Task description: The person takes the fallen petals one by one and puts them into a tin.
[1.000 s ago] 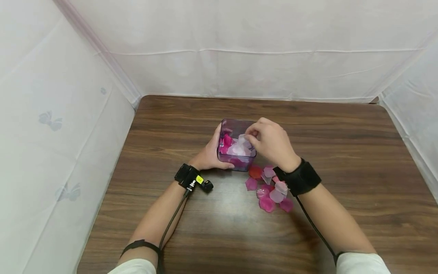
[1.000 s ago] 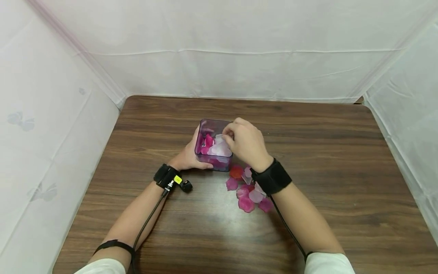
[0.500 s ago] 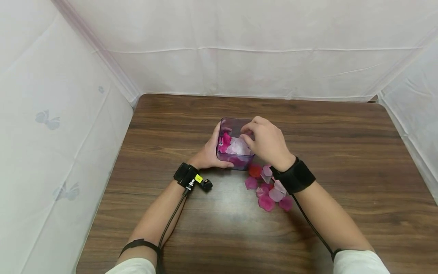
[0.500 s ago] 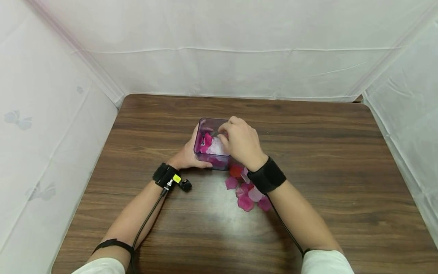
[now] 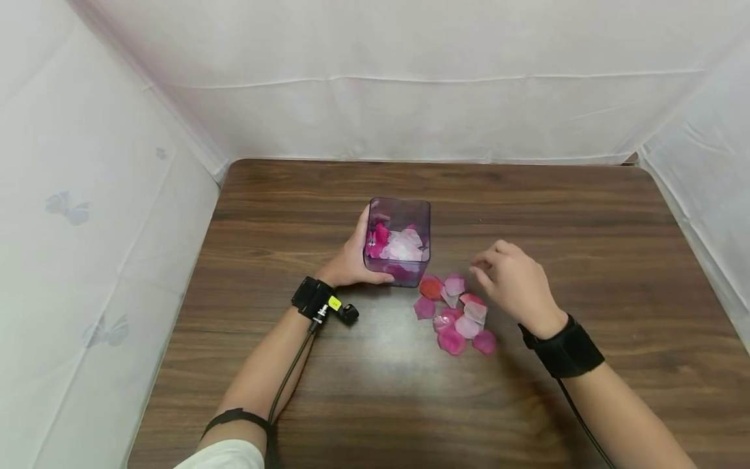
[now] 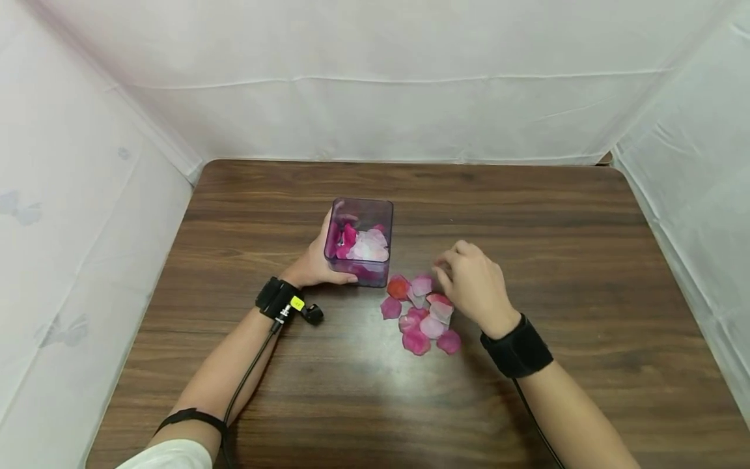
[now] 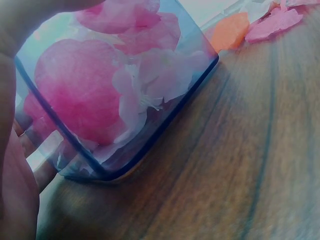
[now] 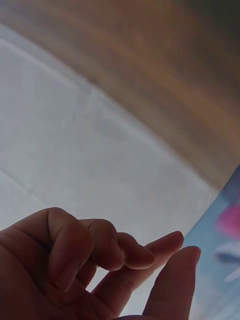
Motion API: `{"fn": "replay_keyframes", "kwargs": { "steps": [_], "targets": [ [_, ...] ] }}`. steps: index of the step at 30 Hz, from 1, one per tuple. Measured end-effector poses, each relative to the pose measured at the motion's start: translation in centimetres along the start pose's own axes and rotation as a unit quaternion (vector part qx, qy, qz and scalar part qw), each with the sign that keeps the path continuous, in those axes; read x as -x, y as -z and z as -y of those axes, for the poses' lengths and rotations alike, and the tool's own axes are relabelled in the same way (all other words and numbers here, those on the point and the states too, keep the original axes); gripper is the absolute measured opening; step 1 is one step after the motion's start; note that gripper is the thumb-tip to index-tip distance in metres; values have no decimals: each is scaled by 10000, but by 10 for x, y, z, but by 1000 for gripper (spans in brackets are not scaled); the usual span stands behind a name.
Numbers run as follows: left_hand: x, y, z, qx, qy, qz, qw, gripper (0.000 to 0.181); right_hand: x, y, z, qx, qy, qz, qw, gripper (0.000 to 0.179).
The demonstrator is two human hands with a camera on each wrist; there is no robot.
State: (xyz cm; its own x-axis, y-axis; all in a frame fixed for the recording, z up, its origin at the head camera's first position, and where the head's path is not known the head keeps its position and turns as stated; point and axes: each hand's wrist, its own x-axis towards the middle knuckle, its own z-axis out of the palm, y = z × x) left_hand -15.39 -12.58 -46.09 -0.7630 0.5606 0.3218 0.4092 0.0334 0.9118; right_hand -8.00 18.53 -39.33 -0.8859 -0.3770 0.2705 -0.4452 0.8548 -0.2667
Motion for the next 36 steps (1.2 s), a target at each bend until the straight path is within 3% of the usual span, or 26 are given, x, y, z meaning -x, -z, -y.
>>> {"fn": "replay_keyframes", "kwargs": {
  "steps": [6, 13, 21, 26, 36],
  "targets": [
    [3, 3, 0, 61, 117, -60, 9999, 133, 31, -12, -12, 110, -252, 602, 9978, 16],
    [3, 5, -3, -18, 154, -43, 9999, 132, 45, -23, -17, -36, -550, 1144, 9919, 20],
    [3, 3, -2, -39, 134, -26, 9999, 132, 46, -24, -17, -145, -695, 1163, 9907, 13],
    [4, 2, -4, -44, 58, -25, 10000, 132, 48, -21, -16, -158, -813, 1237, 9889, 19],
    [4, 3, -4, -43, 124, -55, 9999, 131, 50, -19, -16, -181, -676, 1225, 9900, 13]
  ]
}}
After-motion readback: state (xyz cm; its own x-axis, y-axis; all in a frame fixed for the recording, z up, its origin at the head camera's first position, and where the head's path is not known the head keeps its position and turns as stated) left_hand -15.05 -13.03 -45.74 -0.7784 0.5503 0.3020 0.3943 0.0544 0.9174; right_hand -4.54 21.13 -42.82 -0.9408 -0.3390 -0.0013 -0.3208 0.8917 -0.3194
